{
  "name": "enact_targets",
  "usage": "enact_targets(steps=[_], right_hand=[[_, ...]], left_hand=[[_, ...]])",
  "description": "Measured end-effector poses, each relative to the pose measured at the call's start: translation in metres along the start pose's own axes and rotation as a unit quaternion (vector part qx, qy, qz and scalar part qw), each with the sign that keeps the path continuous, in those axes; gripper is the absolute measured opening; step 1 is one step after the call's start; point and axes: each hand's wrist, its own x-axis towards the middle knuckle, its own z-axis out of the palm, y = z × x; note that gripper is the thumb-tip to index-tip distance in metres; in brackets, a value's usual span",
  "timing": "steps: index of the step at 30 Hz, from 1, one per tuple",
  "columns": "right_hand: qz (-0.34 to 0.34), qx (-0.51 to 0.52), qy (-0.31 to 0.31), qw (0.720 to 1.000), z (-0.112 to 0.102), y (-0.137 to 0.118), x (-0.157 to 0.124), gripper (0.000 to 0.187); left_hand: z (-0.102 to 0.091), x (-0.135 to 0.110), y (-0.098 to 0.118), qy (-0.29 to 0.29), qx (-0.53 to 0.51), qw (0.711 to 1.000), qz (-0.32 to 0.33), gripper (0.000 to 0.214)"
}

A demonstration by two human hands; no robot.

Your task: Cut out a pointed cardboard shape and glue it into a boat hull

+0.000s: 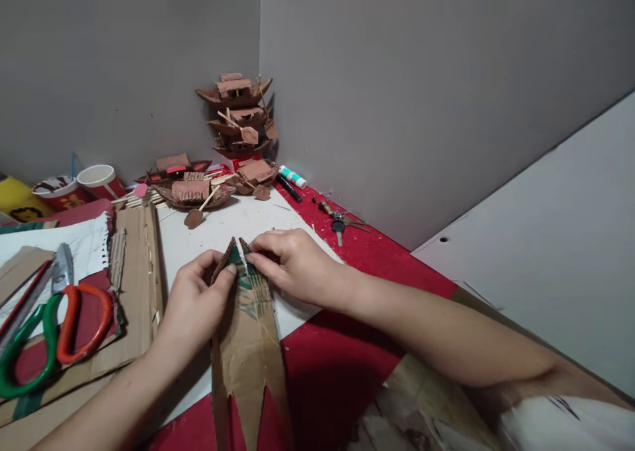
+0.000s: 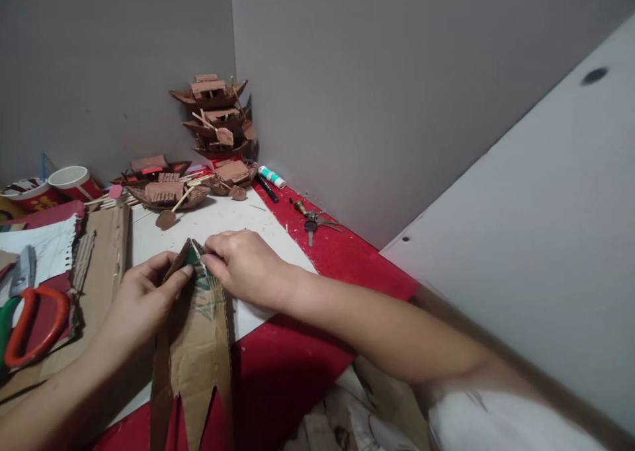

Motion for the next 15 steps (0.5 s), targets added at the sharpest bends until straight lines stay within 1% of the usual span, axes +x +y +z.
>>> enact_targets(steps=[3,6,11,15], right_hand=[[0.000,-0.017,-0.024,1.000,0.005,0.005,-0.003,0.012],[0.022,-0.012,-0.052,0.998,0.007,0.007,-0.005,0.013],[0.093,0.058,-0.084,0.990,0.007,0.011,0.000,0.024],[0.118,0.101,-0.095,0.983,0.008,0.016,0.002,0.024]], left_hand=[[0.001,0.001,-0.006,-0.007,0.001,1.000,-0.020,0.014],[0.004,0.002,-0.012,-0.006,0.007,0.999,-0.042,0.015],[0.008,0.001,-0.015,-0.002,0.004,0.997,-0.081,0.016],[0.010,0.001,-0.012,-0.006,-0.004,0.994,-0.107,0.018]])
